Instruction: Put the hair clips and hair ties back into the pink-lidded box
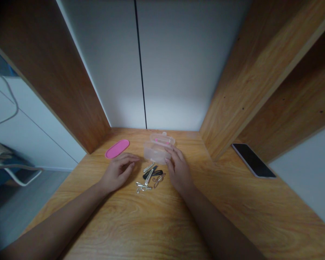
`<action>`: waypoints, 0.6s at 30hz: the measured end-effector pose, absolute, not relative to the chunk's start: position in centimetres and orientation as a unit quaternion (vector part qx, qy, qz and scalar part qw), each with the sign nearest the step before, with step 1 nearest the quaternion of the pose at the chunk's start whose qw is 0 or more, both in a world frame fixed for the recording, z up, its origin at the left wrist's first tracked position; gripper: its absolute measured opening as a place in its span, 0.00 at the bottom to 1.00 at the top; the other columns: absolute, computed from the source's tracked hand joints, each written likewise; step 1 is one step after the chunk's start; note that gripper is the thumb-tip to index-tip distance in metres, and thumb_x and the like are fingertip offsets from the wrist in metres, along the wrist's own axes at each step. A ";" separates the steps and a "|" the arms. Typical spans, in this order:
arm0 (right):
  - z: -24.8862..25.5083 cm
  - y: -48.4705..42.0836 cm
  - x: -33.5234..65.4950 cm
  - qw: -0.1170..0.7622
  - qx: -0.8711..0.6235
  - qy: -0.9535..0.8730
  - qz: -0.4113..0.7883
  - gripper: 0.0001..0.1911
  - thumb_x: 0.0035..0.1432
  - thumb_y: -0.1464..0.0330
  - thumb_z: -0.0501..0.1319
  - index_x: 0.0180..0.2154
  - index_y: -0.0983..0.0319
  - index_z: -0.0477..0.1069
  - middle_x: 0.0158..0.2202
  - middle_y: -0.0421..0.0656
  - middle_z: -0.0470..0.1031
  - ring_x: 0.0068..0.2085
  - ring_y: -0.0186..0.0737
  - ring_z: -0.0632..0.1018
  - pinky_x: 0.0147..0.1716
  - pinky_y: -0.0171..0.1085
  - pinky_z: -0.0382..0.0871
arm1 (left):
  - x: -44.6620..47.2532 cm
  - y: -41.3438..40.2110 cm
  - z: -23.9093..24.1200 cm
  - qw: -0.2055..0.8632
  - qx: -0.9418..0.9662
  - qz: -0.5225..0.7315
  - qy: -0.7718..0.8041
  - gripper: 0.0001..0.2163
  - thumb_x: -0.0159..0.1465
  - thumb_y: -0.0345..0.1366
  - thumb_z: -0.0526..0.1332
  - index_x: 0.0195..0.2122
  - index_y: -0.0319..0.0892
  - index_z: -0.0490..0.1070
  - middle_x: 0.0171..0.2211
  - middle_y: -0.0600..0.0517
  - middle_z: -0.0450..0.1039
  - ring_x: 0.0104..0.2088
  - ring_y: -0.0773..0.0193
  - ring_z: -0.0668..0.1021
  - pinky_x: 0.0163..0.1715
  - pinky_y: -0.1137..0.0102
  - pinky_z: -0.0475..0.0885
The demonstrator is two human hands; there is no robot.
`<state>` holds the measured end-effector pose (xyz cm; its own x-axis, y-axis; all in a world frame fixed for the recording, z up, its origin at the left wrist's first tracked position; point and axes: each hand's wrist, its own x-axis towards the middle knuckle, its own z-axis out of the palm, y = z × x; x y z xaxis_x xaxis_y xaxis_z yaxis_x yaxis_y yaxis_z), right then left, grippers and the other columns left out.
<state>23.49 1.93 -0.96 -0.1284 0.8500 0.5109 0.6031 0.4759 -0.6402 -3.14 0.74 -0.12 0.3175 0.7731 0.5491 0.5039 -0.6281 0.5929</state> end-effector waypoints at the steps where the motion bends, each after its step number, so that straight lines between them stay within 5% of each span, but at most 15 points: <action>1: -0.9 1.9 23.5 0.440 -0.492 -0.739 0.139 0.20 0.68 0.67 0.53 0.59 0.56 0.68 0.63 0.49 0.65 0.65 0.47 0.66 0.66 0.56 0.59 | -3.1 0.6 0.0 0.161 0.803 0.417 0.394 0.12 0.66 0.30 0.57 0.46 0.44 0.77 0.45 0.45 0.79 0.46 0.57 0.79 0.48 0.58 0.75; 8: -1.2 2.0 23.6 0.454 -0.492 -0.724 0.164 0.18 0.64 0.67 0.58 0.55 0.54 0.71 0.64 0.48 0.64 0.65 0.49 0.67 0.62 0.57 0.66 | -2.6 0.0 0.8 0.164 0.871 0.331 0.324 0.17 0.68 0.33 0.56 0.57 0.49 0.73 0.53 0.45 0.77 0.53 0.54 0.77 0.54 0.54 0.72; 18: -1.1 2.1 23.5 0.465 -0.484 -0.727 0.144 0.21 0.63 0.70 0.59 0.58 0.54 0.69 0.64 0.48 0.63 0.66 0.49 0.65 0.65 0.59 0.61 | -2.4 -0.1 1.0 0.161 0.894 0.281 0.310 0.10 0.68 0.35 0.59 0.46 0.48 0.78 0.48 0.48 0.80 0.52 0.55 0.77 0.56 0.55 0.70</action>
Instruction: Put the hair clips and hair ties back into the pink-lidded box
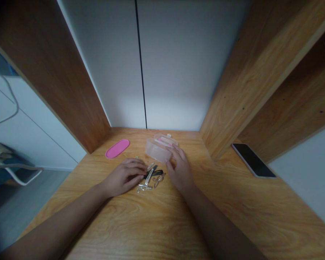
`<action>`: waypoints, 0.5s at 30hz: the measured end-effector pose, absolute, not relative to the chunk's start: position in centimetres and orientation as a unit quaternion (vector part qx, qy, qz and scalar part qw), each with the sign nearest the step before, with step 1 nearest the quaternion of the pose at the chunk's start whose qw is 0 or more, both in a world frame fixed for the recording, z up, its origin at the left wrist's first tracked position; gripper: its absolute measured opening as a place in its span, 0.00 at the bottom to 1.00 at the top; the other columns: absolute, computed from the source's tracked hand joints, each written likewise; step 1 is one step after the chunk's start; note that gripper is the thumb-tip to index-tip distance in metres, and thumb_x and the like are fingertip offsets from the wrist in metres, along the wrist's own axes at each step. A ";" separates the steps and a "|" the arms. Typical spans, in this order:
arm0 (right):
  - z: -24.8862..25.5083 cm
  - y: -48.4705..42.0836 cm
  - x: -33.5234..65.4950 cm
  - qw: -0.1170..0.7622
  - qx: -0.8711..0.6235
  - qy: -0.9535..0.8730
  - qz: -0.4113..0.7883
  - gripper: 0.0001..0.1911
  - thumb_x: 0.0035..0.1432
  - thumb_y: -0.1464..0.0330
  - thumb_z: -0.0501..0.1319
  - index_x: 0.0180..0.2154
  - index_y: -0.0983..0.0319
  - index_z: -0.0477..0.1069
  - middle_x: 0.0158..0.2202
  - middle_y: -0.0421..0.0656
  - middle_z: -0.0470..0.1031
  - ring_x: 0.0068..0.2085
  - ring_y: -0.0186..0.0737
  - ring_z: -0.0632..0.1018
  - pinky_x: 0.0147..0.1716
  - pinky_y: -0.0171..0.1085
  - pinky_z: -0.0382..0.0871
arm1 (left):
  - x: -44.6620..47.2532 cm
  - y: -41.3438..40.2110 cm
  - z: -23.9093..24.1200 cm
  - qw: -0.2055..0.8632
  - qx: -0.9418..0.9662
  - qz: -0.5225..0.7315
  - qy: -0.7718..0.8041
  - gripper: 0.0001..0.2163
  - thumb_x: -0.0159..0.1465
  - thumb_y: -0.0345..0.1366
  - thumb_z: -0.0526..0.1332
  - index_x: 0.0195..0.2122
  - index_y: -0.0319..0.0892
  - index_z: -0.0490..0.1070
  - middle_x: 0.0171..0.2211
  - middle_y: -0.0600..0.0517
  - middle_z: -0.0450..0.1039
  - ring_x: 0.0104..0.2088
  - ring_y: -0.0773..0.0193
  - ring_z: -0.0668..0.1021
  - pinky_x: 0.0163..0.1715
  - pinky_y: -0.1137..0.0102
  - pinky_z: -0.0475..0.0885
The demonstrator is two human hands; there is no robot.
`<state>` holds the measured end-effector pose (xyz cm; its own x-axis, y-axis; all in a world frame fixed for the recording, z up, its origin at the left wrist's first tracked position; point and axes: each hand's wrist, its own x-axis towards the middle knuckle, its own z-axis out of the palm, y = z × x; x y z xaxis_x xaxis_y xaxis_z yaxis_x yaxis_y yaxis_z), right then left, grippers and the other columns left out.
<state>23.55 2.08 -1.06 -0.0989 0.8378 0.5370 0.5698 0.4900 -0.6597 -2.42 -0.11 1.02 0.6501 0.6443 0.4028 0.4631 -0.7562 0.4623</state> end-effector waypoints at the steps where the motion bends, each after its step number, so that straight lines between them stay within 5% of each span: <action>1: -1.0 2.0 23.6 0.464 -0.486 -0.727 0.145 0.22 0.63 0.69 0.59 0.58 0.54 0.68 0.65 0.48 0.63 0.66 0.49 0.65 0.65 0.59 0.62 | -2.4 -0.1 1.0 0.161 0.893 0.283 0.311 0.09 0.67 0.35 0.59 0.44 0.48 0.78 0.48 0.48 0.80 0.52 0.55 0.77 0.55 0.55 0.70; 8: -1.0 1.8 23.6 0.441 -0.531 -0.711 0.135 0.34 0.56 0.66 0.67 0.63 0.52 0.63 0.66 0.48 0.60 0.66 0.53 0.64 0.59 0.56 0.70 | -2.6 0.3 0.4 0.149 0.887 0.301 0.315 0.08 0.67 0.33 0.59 0.41 0.47 0.78 0.43 0.49 0.81 0.48 0.57 0.78 0.52 0.57 0.70; 15: -0.4 1.5 23.5 0.400 -0.548 -0.729 0.093 0.36 0.57 0.66 0.67 0.65 0.50 0.60 0.63 0.48 0.60 0.58 0.52 0.72 0.59 0.55 0.69 | -2.5 0.4 0.1 0.148 0.882 0.303 0.329 0.08 0.67 0.31 0.59 0.42 0.47 0.77 0.43 0.50 0.81 0.47 0.59 0.79 0.52 0.60 0.70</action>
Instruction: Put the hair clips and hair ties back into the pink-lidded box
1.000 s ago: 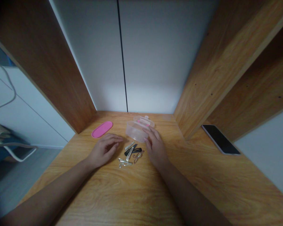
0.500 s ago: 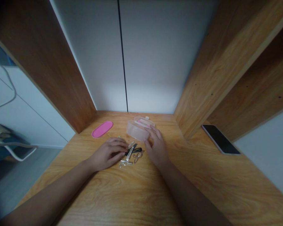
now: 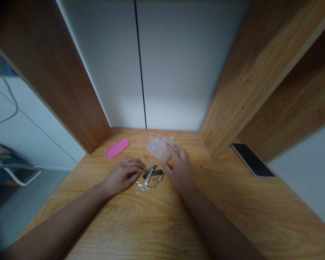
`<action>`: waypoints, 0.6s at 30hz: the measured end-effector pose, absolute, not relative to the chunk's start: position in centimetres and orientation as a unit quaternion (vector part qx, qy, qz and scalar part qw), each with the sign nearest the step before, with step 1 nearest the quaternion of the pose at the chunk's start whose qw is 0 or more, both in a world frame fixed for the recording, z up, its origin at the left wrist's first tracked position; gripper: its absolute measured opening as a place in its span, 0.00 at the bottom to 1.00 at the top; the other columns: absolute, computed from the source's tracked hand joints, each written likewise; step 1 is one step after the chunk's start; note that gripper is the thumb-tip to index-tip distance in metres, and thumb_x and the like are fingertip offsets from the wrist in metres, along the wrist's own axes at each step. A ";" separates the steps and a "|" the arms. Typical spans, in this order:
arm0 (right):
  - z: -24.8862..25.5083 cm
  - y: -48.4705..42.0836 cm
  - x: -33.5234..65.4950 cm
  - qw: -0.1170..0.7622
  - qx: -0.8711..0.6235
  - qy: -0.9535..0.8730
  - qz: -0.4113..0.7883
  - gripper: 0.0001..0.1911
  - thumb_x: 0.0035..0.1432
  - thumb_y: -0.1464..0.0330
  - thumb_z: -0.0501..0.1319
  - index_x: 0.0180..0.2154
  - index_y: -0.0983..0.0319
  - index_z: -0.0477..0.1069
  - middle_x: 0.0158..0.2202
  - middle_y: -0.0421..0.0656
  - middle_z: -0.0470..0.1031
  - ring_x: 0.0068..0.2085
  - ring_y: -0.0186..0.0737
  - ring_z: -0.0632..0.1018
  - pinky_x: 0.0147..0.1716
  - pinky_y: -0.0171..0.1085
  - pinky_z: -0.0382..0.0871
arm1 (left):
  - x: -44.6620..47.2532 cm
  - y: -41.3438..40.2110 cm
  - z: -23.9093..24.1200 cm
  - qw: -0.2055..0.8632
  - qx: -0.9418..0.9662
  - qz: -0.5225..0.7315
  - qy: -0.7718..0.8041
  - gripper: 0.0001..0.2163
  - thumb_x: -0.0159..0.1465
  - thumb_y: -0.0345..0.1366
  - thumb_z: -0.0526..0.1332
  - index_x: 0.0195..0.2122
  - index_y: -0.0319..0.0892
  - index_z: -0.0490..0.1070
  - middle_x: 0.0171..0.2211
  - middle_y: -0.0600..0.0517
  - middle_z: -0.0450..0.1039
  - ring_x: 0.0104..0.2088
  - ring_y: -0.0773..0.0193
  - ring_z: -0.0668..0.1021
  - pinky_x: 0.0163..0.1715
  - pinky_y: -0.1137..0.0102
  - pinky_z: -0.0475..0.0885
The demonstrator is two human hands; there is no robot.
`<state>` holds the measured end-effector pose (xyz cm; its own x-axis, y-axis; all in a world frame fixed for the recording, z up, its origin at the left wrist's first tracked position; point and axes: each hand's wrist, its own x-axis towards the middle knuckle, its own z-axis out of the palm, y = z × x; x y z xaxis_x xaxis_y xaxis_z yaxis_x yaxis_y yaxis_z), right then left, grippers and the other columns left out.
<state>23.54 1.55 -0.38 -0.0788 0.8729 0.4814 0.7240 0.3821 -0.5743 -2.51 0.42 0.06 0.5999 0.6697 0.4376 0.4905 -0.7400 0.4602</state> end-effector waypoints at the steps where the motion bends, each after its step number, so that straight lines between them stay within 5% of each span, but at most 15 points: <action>1: -0.3 1.5 23.5 0.394 -0.545 -0.736 0.083 0.34 0.58 0.67 0.65 0.65 0.50 0.61 0.63 0.48 0.61 0.57 0.51 0.72 0.60 0.54 0.68 | -2.5 0.4 0.0 0.148 0.881 0.305 0.329 0.08 0.67 0.31 0.59 0.42 0.46 0.77 0.43 0.50 0.81 0.47 0.59 0.79 0.52 0.60 0.70; 8: -0.1 1.6 23.7 0.391 -0.519 -0.756 0.082 0.31 0.61 0.73 0.58 0.64 0.52 0.59 0.61 0.47 0.63 0.62 0.50 0.68 0.63 0.54 0.66 | -2.6 0.5 -0.2 0.150 0.879 0.315 0.327 0.09 0.67 0.29 0.58 0.43 0.46 0.77 0.43 0.49 0.81 0.47 0.59 0.79 0.51 0.60 0.69; 18: -0.6 1.6 23.6 0.398 -0.513 -0.755 0.086 0.34 0.59 0.76 0.56 0.66 0.56 0.55 0.67 0.49 0.55 0.68 0.49 0.61 0.67 0.54 0.59 | -2.6 0.4 -0.3 0.155 0.864 0.333 0.343 0.15 0.62 0.24 0.57 0.45 0.45 0.77 0.45 0.49 0.80 0.47 0.58 0.78 0.51 0.60 0.69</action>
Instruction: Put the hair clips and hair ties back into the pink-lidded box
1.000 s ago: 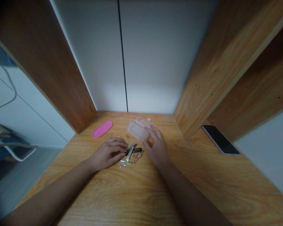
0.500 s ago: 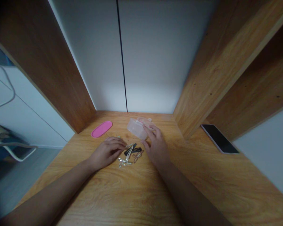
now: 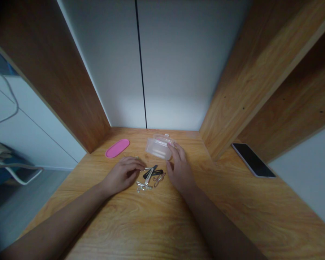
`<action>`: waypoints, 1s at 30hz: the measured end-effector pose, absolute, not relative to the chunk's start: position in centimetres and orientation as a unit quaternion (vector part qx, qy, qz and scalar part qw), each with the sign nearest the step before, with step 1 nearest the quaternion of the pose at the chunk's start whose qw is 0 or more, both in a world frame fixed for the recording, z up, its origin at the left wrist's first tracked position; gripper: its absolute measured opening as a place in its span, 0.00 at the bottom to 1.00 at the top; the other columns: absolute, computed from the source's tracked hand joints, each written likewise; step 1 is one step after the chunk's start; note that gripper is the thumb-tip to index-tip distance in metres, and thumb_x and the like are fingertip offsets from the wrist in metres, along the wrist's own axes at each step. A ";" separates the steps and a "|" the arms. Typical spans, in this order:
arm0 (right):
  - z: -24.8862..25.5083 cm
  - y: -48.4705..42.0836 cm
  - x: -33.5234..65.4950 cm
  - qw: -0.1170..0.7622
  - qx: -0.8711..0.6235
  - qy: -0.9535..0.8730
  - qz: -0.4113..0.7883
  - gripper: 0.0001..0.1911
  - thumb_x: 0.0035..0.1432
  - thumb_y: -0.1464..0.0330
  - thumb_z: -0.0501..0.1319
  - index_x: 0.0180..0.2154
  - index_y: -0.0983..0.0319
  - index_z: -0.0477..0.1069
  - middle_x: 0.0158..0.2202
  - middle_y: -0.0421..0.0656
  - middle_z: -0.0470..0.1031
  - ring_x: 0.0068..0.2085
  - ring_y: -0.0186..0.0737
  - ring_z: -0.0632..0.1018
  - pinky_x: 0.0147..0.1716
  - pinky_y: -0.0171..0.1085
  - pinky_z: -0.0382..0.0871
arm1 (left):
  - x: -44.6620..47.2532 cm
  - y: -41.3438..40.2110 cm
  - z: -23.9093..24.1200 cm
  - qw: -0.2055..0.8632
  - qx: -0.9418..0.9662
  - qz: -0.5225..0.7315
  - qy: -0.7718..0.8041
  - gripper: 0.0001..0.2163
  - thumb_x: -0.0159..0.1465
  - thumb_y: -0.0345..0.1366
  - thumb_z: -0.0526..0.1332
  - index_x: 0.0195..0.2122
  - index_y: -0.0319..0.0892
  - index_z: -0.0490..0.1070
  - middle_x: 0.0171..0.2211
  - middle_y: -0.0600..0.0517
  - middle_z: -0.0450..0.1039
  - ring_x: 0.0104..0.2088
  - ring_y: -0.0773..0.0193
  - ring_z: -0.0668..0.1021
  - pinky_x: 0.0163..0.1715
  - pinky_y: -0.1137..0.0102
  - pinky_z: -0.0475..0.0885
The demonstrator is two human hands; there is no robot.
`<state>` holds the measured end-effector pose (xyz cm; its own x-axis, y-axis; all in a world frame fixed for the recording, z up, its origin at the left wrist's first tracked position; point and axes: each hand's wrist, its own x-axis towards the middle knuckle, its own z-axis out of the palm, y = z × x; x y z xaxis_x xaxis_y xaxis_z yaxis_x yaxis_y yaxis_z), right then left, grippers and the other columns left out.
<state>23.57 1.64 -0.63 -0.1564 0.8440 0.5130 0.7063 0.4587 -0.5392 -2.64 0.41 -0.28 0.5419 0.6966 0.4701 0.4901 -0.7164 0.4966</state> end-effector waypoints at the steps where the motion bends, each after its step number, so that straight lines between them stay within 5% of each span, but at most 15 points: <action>1: -0.6 1.6 23.6 0.397 -0.513 -0.757 0.082 0.35 0.59 0.76 0.56 0.66 0.56 0.55 0.67 0.50 0.55 0.68 0.49 0.61 0.67 0.55 0.59 | -2.6 0.3 -0.1 0.156 0.863 0.332 0.348 0.15 0.62 0.24 0.57 0.46 0.45 0.77 0.45 0.48 0.80 0.47 0.58 0.78 0.51 0.59 0.69; 5: -0.1 1.5 23.5 0.402 -0.510 -0.759 0.048 0.33 0.60 0.76 0.57 0.66 0.58 0.56 0.66 0.52 0.57 0.67 0.51 0.62 0.66 0.56 0.60 | -2.5 0.1 0.4 0.146 0.859 0.309 0.381 0.14 0.65 0.31 0.59 0.50 0.45 0.76 0.48 0.47 0.79 0.48 0.55 0.77 0.52 0.58 0.69; 9: 0.7 0.9 23.3 0.416 -0.439 -0.796 -0.020 0.23 0.60 0.75 0.59 0.57 0.59 0.67 0.63 0.53 0.61 0.65 0.52 0.64 0.63 0.56 0.63 | -2.6 0.3 0.3 0.116 0.858 0.280 0.414 0.13 0.66 0.39 0.61 0.50 0.47 0.78 0.50 0.46 0.77 0.51 0.53 0.76 0.53 0.55 0.68; 13: 1.4 0.1 22.7 0.351 -0.327 -0.876 -0.040 0.13 0.59 0.76 0.62 0.45 0.57 0.75 0.54 0.48 0.71 0.59 0.51 0.69 0.60 0.54 0.64 | -2.7 0.4 -0.1 0.099 0.856 0.284 0.420 0.10 0.67 0.37 0.60 0.44 0.47 0.80 0.49 0.47 0.77 0.50 0.54 0.76 0.52 0.56 0.68; 20: 1.3 -0.7 21.5 0.250 -0.315 -0.915 -0.036 0.13 0.61 0.71 0.64 0.47 0.52 0.78 0.52 0.48 0.71 0.55 0.51 0.70 0.58 0.54 0.63 | -2.6 0.4 0.1 0.088 0.844 0.328 0.415 0.09 0.66 0.35 0.61 0.44 0.48 0.79 0.46 0.49 0.79 0.47 0.56 0.77 0.51 0.58 0.68; 30: 0.5 -0.3 21.2 0.267 -0.310 -0.911 -0.042 0.04 0.62 0.65 0.66 0.40 0.52 0.79 0.53 0.43 0.74 0.56 0.48 0.71 0.57 0.49 0.63 | -2.6 0.3 0.5 0.113 0.811 0.401 0.411 0.07 0.68 0.33 0.59 0.42 0.44 0.77 0.41 0.47 0.80 0.43 0.59 0.78 0.46 0.62 0.72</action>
<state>21.25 -0.33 0.48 -0.6647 0.5427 0.5135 0.5875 0.8043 -0.0894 -2.61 0.34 0.46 0.3405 0.7568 0.5579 0.5756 -0.6370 0.5127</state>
